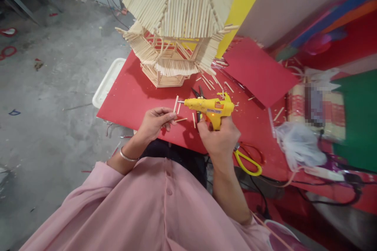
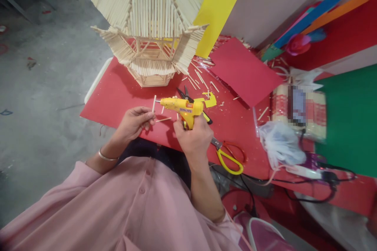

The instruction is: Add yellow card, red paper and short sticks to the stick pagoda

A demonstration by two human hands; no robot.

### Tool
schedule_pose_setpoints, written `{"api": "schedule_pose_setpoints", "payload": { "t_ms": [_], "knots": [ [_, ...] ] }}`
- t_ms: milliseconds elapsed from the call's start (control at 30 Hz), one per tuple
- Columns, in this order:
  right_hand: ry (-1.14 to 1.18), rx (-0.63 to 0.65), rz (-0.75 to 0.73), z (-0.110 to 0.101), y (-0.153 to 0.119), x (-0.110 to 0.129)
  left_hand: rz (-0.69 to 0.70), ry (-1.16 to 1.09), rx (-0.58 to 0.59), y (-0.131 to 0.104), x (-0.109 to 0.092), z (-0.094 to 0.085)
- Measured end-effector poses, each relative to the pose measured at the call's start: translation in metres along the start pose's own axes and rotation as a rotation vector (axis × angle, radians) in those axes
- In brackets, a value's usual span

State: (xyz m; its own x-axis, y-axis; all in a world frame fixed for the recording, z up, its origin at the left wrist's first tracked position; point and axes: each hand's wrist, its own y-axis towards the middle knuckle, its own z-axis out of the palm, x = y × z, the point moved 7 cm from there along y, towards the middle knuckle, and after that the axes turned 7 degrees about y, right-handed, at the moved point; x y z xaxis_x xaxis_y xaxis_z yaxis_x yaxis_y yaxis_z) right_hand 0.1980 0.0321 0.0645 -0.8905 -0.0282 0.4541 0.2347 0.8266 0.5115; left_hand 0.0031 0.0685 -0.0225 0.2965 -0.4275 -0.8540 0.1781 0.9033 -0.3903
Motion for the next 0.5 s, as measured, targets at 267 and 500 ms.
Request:
{"api": "schedule_pose_setpoints", "payload": {
  "t_ms": [267,500],
  "knots": [
    [-0.008,0.020,0.002,-0.001,-0.007,-0.001,-0.006,-0.037,0.018,0.003,0.001,0.002],
    [0.018,0.043,-0.019,-0.001,-0.012,0.000,-0.007,-0.046,0.019,0.004,0.004,0.000]
  ]
}}
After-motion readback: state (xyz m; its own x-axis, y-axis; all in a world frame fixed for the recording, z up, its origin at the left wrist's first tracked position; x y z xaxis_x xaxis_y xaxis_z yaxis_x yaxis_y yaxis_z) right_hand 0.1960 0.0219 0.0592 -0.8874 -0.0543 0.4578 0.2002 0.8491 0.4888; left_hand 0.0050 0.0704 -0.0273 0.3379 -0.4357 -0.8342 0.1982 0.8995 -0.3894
